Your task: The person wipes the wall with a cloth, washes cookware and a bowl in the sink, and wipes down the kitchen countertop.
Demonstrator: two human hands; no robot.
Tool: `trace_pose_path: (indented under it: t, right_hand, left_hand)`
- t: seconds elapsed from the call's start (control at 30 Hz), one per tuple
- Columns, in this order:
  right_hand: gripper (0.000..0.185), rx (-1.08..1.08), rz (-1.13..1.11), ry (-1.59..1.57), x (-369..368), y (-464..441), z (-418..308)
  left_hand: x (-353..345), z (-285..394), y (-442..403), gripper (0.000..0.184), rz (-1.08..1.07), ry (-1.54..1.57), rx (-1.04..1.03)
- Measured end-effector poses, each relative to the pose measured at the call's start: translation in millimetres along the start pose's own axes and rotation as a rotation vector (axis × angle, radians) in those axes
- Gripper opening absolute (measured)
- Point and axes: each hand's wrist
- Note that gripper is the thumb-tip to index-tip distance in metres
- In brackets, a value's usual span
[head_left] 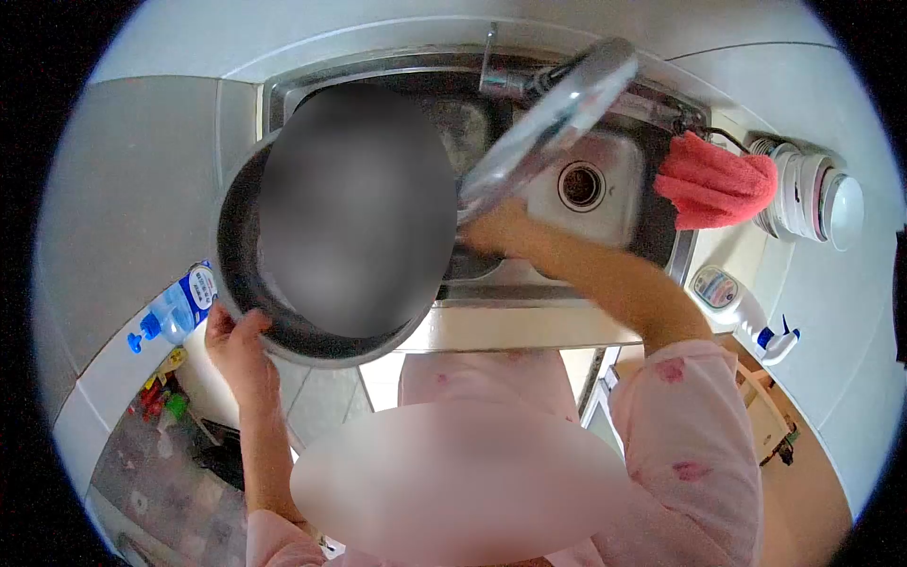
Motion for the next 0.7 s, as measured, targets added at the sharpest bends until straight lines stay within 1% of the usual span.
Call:
trace_pose_path:
  t: [0.03,0.1,0.2,0.3,0.37,0.4,0.43,0.47,0.5,0.53,0.57,0.7]
  right_hand:
    - [0.030,0.086,-0.292,0.199,4,26,-27]
    - [0.035,0.145,-0.366,0.270,-9,34,-29]
    - [0.031,0.055,-0.139,0.437,-13,-9,9]
    - [0.034,-0.059,0.035,0.642,-21,-75,46]
    - [0.033,-0.024,0.014,1.398,-56,-97,49]
    - [0.033,0.055,-0.084,2.095,-62,-91,46]
    - [0.033,0.024,-0.053,1.889,-64,-91,48]
    - [0.033,-0.004,0.019,1.267,-63,-96,53]
    - [0.033,0.011,0.049,0.812,-43,-88,54]
    - [0.033,0.038,0.068,0.649,-26,-83,57]
    - [0.033,0.061,0.076,0.585,-17,-80,60]
    - [0.033,0.200,0.112,0.549,-14,-44,57]
  left_hand:
    - [7,5,3,0.028,0.005,0.021,0.016]
    - [23,13,6,0.030,0.000,0.041,0.049]
    - [11,52,23,0.029,-0.015,-0.008,0.054]
    - [3,67,31,0.028,-0.057,-0.023,0.053]
    - [-6,75,34,0.027,-0.090,0.003,0.059]
    - [-17,79,39,0.026,-0.075,-0.025,0.052]
    - [-25,82,43,0.026,-0.071,-0.015,0.048]
    - [-30,83,48,0.026,-0.064,-0.009,0.049]
    - [-32,85,53,0.025,-0.054,-0.009,0.050]
    - [-33,88,58,0.025,-0.050,-0.025,0.053]
    - [-34,90,62,0.025,-0.045,-0.037,0.055]
    - [-26,87,72,0.025,-0.044,-0.047,0.043]
Point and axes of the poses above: each hand's wrist, its own y-axis away from the middle knuckle, its own x-axis out of the back of the hand, z = x × y, and after that the axes turned 2 degrees about -x, right-handed
